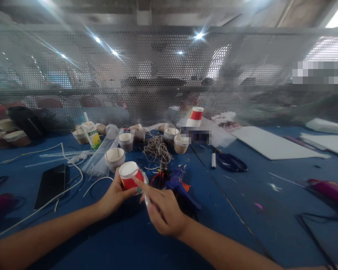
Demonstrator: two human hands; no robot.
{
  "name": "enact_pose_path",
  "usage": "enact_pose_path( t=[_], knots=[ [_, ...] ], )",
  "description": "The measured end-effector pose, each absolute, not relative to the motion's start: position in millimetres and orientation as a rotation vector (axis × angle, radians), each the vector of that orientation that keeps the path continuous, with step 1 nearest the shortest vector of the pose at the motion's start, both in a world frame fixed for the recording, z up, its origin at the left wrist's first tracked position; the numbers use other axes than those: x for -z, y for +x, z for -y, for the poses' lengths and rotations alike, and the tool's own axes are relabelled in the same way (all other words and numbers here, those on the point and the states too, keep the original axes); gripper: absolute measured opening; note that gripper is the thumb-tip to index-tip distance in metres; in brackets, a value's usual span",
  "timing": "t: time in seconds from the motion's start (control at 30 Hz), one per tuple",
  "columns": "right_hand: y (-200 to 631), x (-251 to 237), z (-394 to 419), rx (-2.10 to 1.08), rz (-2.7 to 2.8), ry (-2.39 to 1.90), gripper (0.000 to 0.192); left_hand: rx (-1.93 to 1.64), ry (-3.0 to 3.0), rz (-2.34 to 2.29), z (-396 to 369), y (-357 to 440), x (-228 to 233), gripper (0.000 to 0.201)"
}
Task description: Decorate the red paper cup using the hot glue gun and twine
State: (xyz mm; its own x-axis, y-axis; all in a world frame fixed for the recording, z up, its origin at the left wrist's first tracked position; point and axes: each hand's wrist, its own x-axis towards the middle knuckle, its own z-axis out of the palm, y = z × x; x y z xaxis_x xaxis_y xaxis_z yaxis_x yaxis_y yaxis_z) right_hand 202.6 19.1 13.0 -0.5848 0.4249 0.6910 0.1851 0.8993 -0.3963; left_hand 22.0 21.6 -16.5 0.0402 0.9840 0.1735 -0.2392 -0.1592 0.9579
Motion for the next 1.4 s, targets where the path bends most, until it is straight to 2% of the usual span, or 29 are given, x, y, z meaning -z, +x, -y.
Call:
enact_pose_path(
  t=[0.3, 0.77, 0.97, 1.2, 1.4],
  knots=[
    [201.4, -15.6, -20.4, -0.368, 2.166, -0.388, 0.026, -1.4, 1.167, -0.888, -22.2, 22.2, 18.0, 0.052],
    [201.5, -13.7, -20.1, -0.306, 2.248, -0.413, 0.042, -1.4, 1.135, -0.869, -21.7, 22.7, 18.7, 0.052],
    [202.1, -16.6, -18.8, -0.268, 2.235, -0.381, 0.03, -1.377, 1.168, -0.872, -21.9, 21.1, 17.6, 0.052],
    [199.8, -15.6, -20.9, -0.273, 2.236, -0.408, 0.033, -1.4, 1.16, -0.884, -22.5, 22.5, 17.6, 0.051],
    [201.2, -14.7, -22.3, -0.253, 2.239, -0.404, 0.026, -1.405, 1.137, -0.881, -21.7, 23.0, 16.7, 0.052]
  ],
)
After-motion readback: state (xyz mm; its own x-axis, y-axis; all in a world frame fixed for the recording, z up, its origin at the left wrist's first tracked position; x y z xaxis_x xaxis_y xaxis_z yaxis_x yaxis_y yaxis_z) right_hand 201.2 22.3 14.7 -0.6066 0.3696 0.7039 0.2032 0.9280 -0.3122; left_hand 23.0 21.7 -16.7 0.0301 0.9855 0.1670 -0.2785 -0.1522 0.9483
